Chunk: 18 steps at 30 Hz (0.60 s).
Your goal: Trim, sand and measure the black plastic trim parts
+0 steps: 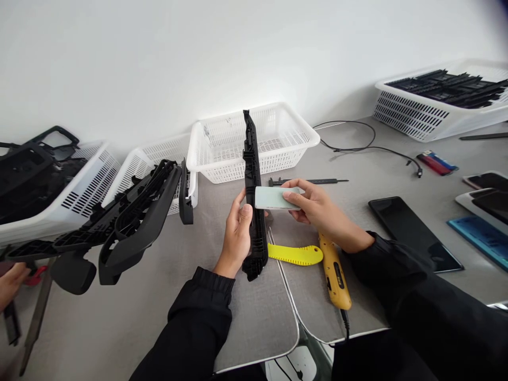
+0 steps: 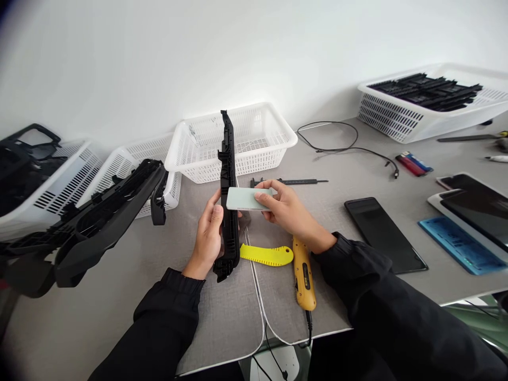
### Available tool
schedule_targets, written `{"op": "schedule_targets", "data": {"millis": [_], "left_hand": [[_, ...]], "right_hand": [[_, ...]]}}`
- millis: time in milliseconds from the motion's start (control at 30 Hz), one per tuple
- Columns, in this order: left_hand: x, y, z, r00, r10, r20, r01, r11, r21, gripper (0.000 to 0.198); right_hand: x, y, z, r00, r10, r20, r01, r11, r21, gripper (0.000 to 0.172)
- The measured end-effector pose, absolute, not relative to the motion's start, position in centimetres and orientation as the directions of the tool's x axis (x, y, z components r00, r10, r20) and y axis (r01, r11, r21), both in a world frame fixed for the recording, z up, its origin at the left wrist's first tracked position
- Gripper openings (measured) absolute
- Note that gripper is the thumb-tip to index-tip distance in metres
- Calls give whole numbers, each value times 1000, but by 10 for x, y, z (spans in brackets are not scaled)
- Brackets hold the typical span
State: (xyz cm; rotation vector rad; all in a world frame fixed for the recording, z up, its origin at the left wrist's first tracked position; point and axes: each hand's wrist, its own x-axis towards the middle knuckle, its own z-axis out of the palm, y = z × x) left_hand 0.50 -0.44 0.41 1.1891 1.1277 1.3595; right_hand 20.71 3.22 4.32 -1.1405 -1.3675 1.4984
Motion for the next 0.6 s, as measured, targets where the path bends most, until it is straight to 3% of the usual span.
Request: {"op": "schedule_targets", "data": {"millis": [133,367,600], "left_hand": [[5,-2,7,-174,973,151,-96,-170,981,56],[2,1,4,-165,984,71,-226,-108,968,60],[1,2,3,-155,985,74,-246,-111,963,57]], "right_hand": [[208,31,47,-367,927,-74,58,-56,-997,33],[205,28,47,-410,912,-1,49,20,-999,41],[204,26,47,-434,901,-10,72,24,-997,35]]}}
